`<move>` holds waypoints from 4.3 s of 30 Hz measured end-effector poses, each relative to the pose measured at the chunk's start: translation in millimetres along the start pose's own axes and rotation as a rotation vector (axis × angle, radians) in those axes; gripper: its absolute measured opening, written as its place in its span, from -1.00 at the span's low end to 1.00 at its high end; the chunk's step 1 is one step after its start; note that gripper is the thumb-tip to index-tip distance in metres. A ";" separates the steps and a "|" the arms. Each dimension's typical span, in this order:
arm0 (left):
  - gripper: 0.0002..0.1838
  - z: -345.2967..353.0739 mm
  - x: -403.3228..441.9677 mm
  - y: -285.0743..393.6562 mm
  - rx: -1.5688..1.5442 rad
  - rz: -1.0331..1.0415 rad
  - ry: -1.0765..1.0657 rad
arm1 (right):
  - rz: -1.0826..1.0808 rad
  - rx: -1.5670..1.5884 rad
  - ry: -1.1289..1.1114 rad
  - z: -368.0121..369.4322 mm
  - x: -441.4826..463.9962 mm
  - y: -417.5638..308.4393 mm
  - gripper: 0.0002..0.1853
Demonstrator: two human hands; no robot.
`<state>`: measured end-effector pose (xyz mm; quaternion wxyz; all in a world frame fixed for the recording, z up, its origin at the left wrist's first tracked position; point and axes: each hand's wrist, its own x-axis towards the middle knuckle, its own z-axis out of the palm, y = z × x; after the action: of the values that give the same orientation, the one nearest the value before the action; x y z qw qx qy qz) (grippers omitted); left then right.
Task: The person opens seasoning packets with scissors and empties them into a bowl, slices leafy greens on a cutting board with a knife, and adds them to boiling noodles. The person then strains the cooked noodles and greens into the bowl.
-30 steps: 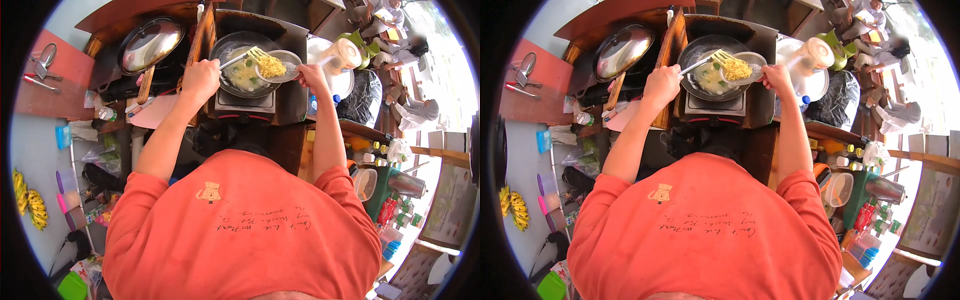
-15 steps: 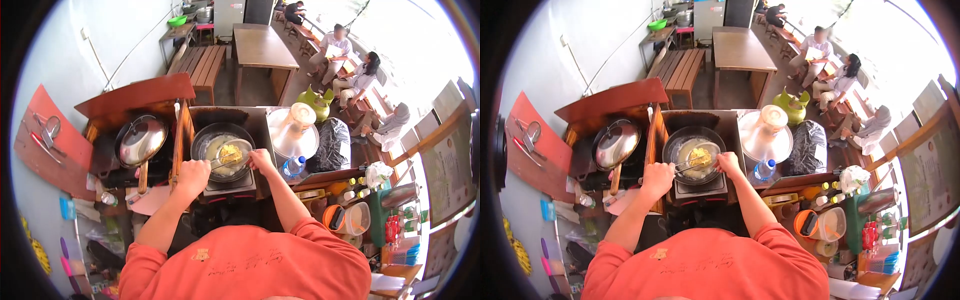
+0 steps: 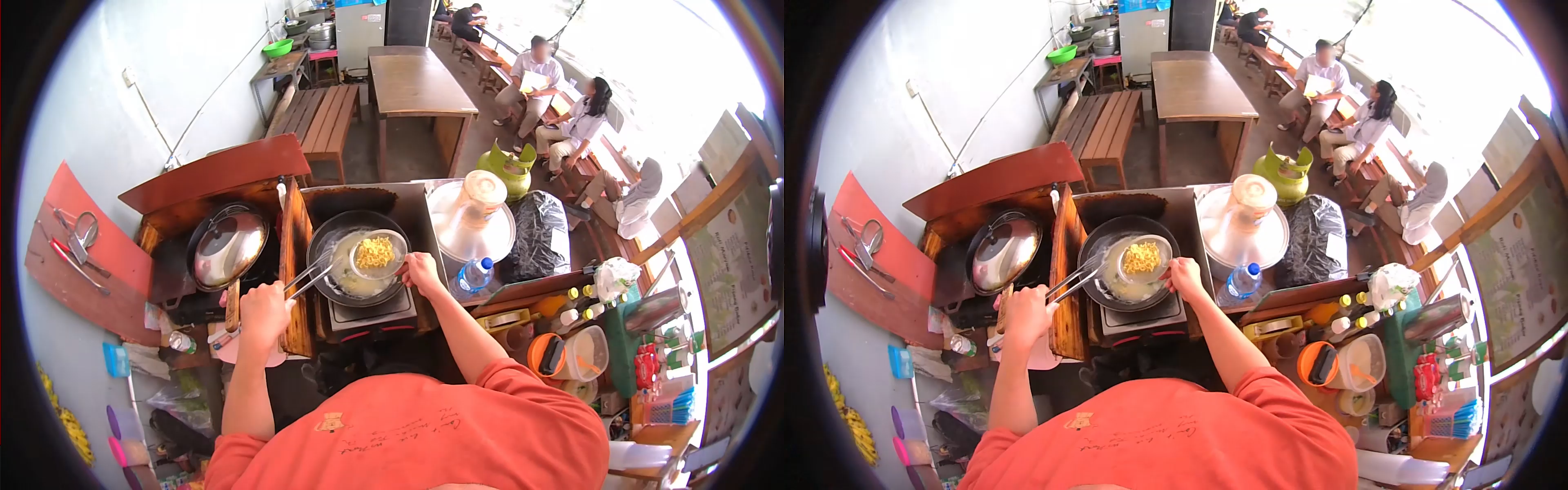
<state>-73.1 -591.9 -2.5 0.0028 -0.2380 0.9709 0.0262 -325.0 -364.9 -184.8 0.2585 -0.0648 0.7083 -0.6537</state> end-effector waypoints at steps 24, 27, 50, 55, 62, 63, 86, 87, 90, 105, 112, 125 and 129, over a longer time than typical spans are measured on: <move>-0.82 148.4 66.2 82.8 0.044 0.043 -0.150 | -0.037 0.165 -0.026 -39.7 -37.2 -32.6 -0.69; -0.84 158.7 70.9 83.3 0.062 0.053 -0.110 | -0.023 0.160 -0.039 -42.6 -42.4 -34.4 -0.70; -0.81 133.7 56.5 95.9 0.093 0.033 -0.039 | -0.027 0.180 -0.087 -63.4 -50.8 -32.4 -0.70; -0.82 132.0 54.0 88.2 0.092 -0.005 -0.057 | -0.015 0.166 -0.083 -67.1 -52.5 -32.7 -0.70; -0.86 119.5 45.6 87.6 0.081 -0.063 -0.082 | 0.000 0.165 -0.094 -68.8 -50.8 -26.5 -0.70; -0.86 118.1 44.4 88.1 0.081 -0.073 -0.094 | 0.001 0.163 -0.093 -69.1 -50.7 -24.7 -0.70; -0.61 118.3 14.9 74.9 -0.030 -0.207 -0.155 | -0.001 0.202 -0.055 -68.2 -54.8 -22.9 -0.70; -0.61 115.9 13.5 73.7 -0.030 -0.209 -0.158 | 0.005 0.193 -0.057 -67.4 -56.8 -24.5 -0.70; -0.62 116.1 8.7 67.1 -0.027 -0.174 -0.093 | 0.010 0.167 -0.045 -65.7 -58.5 -24.8 -0.69; -0.72 151.7 -27.6 52.4 -0.167 -0.153 0.046 | -0.020 0.235 -0.004 -53.9 -69.7 -21.2 -0.71; -0.72 165.2 -38.5 42.4 -0.162 -0.148 0.011 | -0.009 0.287 0.017 -46.8 -76.7 -12.7 -0.72; -0.66 159.1 -30.6 45.5 -0.184 -0.152 -0.004 | -0.022 0.280 0.037 -42.1 -79.8 -8.0 -0.71; -0.65 164.3 -26.3 39.4 -0.184 -0.098 -0.047 | -0.029 0.258 0.067 -40.7 -74.5 -5.4 -0.68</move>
<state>-69.1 -536.2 -164.1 0.0048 -0.2839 0.9512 0.1207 -280.8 -297.3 -158.2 0.2316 -0.0194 0.6254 -0.7449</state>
